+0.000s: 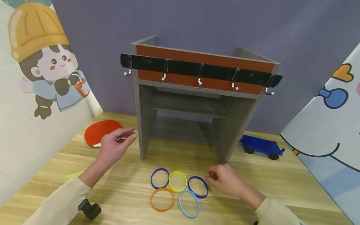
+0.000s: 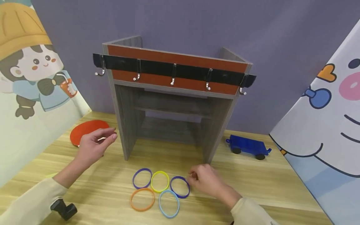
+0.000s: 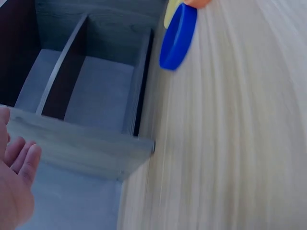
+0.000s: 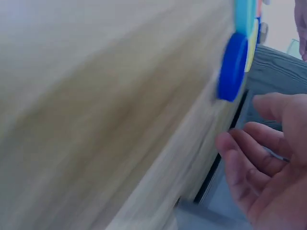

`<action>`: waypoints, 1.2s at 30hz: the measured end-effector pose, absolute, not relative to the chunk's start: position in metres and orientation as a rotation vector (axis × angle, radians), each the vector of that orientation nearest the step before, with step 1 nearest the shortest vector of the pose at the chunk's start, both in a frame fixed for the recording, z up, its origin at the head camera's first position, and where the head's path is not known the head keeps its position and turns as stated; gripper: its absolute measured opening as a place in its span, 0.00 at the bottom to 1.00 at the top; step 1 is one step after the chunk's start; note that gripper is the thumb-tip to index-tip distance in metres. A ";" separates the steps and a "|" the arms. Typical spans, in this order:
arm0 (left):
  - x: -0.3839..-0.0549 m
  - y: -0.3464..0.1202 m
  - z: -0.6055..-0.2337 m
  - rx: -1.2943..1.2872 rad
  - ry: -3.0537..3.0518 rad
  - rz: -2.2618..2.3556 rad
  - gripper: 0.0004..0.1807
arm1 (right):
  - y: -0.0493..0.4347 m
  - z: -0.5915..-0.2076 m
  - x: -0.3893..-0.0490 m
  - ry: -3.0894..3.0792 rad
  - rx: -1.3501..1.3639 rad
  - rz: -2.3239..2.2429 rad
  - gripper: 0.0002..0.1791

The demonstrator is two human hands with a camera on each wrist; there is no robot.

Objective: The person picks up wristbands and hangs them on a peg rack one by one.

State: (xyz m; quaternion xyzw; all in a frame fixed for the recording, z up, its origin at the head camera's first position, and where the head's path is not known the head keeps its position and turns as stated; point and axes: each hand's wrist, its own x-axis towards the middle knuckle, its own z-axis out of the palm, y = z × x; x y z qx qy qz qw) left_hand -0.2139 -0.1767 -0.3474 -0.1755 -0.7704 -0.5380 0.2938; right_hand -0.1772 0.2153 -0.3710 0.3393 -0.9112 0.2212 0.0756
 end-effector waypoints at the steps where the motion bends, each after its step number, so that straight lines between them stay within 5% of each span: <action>1: -0.215 -0.173 -0.347 -0.464 -2.018 -1.485 0.14 | 0.211 -0.371 -0.179 -2.768 1.015 0.708 0.06; 16: -0.221 -0.156 -0.350 -0.473 -1.750 -1.660 0.11 | 0.195 -0.383 -0.190 -2.845 0.918 0.649 0.04; 36: -0.206 -0.151 -0.327 -0.485 -1.798 -1.628 0.09 | 0.209 -0.324 -0.201 -2.757 0.680 1.791 0.05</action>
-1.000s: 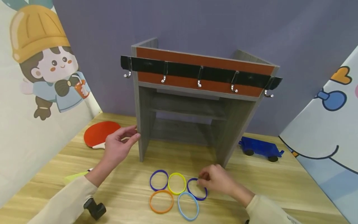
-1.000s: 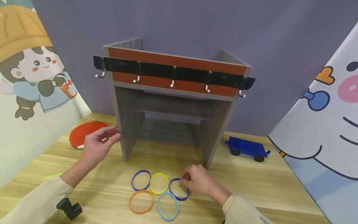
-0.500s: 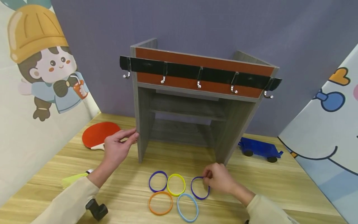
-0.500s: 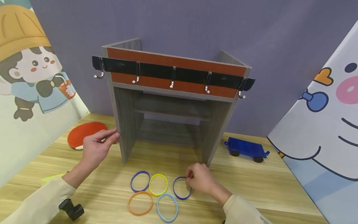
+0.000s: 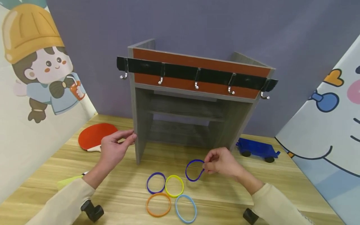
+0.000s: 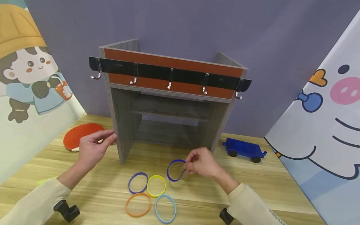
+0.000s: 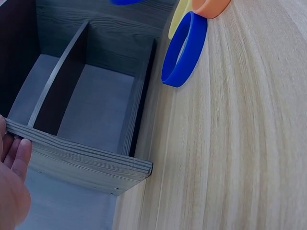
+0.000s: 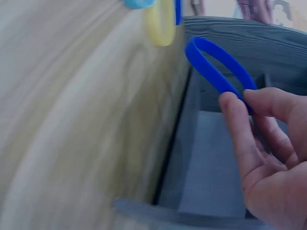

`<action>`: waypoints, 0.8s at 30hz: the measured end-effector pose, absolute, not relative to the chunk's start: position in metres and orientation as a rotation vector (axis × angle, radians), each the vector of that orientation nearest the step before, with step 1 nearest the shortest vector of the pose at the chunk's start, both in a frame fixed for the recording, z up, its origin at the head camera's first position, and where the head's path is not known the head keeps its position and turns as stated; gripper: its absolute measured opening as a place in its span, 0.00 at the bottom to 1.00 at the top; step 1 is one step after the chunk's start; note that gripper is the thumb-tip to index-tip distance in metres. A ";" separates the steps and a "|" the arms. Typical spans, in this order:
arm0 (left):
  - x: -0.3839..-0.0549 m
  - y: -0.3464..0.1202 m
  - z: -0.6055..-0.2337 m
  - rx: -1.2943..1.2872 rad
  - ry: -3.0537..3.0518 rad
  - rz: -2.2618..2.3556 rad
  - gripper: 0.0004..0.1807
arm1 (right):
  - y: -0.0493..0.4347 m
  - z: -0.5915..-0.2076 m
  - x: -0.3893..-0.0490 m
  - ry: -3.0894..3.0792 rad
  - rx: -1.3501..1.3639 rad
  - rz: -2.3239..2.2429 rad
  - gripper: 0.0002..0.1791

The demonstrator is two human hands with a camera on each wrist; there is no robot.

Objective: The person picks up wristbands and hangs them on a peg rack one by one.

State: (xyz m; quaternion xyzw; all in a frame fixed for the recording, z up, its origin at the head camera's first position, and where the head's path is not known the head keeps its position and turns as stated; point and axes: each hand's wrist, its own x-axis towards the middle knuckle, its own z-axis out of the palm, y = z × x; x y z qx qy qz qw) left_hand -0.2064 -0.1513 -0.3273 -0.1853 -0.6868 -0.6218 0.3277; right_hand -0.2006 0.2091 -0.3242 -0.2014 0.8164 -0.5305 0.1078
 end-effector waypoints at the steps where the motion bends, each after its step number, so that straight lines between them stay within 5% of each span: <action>1: -0.206 -0.152 -0.327 -0.483 -1.802 -1.628 0.09 | 0.206 -0.320 -0.202 2.392 -0.573 -1.605 0.06; 24: -0.208 -0.152 -0.327 -0.448 -1.843 -1.651 0.08 | 0.114 -0.220 -0.218 1.998 -0.609 -2.195 0.07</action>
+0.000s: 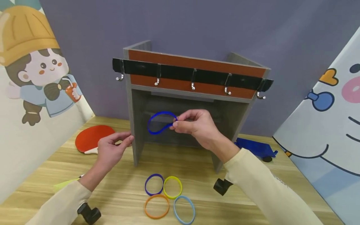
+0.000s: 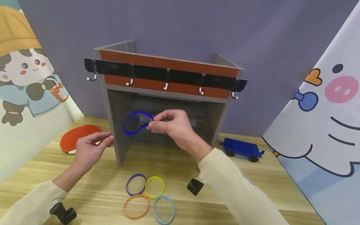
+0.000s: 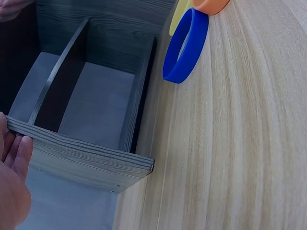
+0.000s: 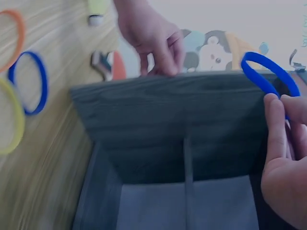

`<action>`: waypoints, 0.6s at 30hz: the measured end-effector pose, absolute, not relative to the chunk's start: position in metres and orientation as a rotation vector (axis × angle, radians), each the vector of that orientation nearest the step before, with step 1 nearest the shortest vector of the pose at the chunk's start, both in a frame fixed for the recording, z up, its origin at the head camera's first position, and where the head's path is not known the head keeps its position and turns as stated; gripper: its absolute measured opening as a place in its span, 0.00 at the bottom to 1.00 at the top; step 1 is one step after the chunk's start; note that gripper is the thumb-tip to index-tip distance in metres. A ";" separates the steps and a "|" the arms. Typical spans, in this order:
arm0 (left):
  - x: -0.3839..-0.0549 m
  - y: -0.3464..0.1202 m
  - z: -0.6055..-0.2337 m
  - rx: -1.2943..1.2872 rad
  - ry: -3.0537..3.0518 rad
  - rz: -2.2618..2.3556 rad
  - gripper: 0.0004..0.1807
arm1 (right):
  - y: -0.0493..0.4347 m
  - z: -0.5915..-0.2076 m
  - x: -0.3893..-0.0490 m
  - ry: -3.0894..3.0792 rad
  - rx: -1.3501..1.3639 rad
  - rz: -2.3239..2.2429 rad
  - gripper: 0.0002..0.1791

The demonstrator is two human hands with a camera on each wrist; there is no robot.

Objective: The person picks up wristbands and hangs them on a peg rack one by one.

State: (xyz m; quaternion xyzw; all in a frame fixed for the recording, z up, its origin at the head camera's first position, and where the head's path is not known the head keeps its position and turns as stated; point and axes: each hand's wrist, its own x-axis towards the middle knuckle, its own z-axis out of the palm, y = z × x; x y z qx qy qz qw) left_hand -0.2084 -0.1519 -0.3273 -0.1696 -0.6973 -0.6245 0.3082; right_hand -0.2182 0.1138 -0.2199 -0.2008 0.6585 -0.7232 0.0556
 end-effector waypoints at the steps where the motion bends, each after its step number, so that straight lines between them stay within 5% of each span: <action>1: -0.208 -0.152 -0.328 -0.446 -1.845 -1.648 0.08 | 0.110 -0.217 -0.218 1.971 -0.618 -2.216 0.07; 18: -0.208 -0.154 -0.328 -0.443 -1.905 -1.558 0.06 | 0.044 -0.184 -0.211 1.738 -0.803 -2.351 0.05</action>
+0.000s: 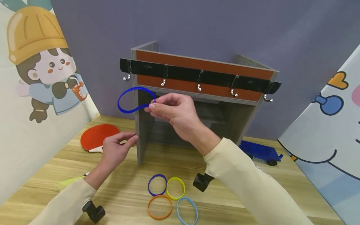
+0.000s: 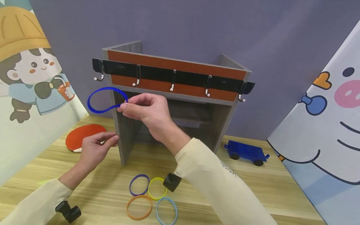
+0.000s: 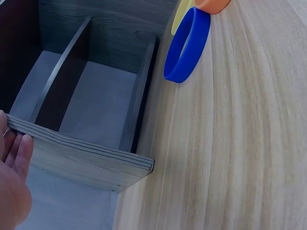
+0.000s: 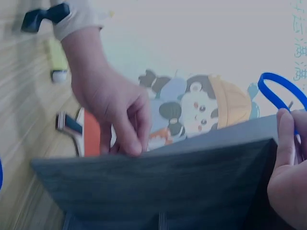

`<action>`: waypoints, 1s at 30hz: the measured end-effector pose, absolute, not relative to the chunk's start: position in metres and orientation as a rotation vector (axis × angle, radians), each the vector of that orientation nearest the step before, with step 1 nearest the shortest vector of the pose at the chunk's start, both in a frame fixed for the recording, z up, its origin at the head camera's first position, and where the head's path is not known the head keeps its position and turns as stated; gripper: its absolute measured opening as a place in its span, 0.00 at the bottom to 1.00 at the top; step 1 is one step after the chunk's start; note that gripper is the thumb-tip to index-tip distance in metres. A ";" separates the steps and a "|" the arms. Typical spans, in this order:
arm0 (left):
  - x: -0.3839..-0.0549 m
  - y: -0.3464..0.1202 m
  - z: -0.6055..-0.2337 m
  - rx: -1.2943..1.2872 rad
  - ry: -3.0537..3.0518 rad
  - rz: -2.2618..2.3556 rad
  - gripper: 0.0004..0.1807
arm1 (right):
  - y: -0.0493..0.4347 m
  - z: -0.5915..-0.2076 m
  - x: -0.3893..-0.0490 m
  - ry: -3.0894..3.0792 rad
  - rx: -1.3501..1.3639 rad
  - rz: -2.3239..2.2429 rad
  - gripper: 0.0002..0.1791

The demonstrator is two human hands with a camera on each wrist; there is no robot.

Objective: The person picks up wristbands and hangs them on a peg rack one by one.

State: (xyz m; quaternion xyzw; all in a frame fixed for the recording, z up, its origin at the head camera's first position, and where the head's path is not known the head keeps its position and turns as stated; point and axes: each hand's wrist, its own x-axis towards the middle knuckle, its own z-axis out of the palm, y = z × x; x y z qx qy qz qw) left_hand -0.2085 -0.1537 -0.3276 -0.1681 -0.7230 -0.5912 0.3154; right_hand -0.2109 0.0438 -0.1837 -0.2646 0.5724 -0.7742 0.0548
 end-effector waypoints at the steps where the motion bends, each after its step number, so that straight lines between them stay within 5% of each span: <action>1: -0.209 -0.154 -0.328 -0.441 -1.907 -1.555 0.06 | 0.040 -0.183 -0.210 1.721 -0.803 -2.367 0.05; 30: -0.208 -0.154 -0.328 -0.487 -1.884 -1.547 0.06 | 0.013 -0.187 -0.216 1.714 -0.683 -2.521 0.05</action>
